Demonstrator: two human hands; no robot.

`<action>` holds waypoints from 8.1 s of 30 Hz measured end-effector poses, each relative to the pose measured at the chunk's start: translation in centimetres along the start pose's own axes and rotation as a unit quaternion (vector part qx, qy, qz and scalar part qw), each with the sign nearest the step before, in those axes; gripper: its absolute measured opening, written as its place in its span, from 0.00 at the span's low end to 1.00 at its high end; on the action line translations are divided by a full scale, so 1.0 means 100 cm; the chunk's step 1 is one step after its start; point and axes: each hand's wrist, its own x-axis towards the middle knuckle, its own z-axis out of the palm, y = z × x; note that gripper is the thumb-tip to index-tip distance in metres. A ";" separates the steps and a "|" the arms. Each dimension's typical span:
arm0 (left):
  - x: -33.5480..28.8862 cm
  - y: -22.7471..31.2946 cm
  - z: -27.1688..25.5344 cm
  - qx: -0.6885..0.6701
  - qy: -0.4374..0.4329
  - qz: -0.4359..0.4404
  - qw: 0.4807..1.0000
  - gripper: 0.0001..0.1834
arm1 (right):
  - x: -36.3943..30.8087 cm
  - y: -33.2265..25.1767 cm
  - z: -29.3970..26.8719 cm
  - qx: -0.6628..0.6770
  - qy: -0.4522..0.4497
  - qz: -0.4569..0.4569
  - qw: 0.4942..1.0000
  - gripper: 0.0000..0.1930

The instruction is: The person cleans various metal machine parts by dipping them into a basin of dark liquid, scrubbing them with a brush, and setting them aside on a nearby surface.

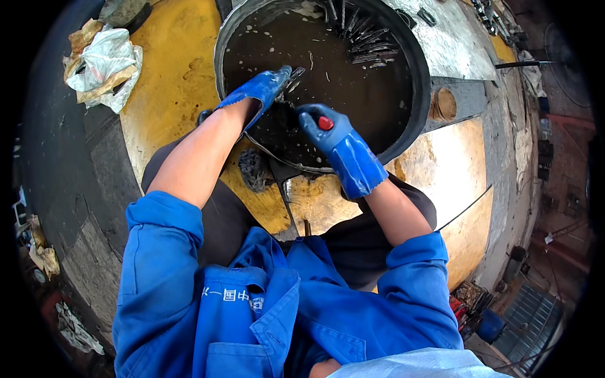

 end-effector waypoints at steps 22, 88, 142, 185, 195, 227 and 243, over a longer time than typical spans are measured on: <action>0.002 0.006 0.004 0.062 0.018 -0.017 0.998 0.29 | 0.034 0.012 -0.039 -0.252 0.038 -0.125 0.959 0.12; 0.051 -0.042 0.018 0.082 0.063 0.105 0.989 0.28 | 0.037 0.047 -0.019 -0.194 -0.080 0.061 0.976 0.17; 0.031 -0.019 0.019 0.041 0.007 0.011 0.999 0.30 | 0.012 0.003 -0.022 -0.046 0.027 -0.080 0.995 0.12; 0.067 -0.050 0.035 0.082 0.035 0.107 0.990 0.28 | 0.027 0.036 -0.032 -0.323 -0.019 -0.068 0.944 0.16; 0.045 -0.022 0.048 0.201 0.090 0.101 0.970 0.29 | 0.041 0.054 -0.033 0.020 -0.051 0.201 0.978 0.15; 0.037 0.011 0.057 0.604 -0.103 0.167 0.773 0.35 | 0.025 -0.003 -0.095 -0.036 0.030 0.138 0.989 0.15; 0.038 -0.006 0.059 0.747 -0.109 0.194 0.627 0.31 | 0.021 0.032 -0.082 0.035 -0.046 0.217 0.975 0.19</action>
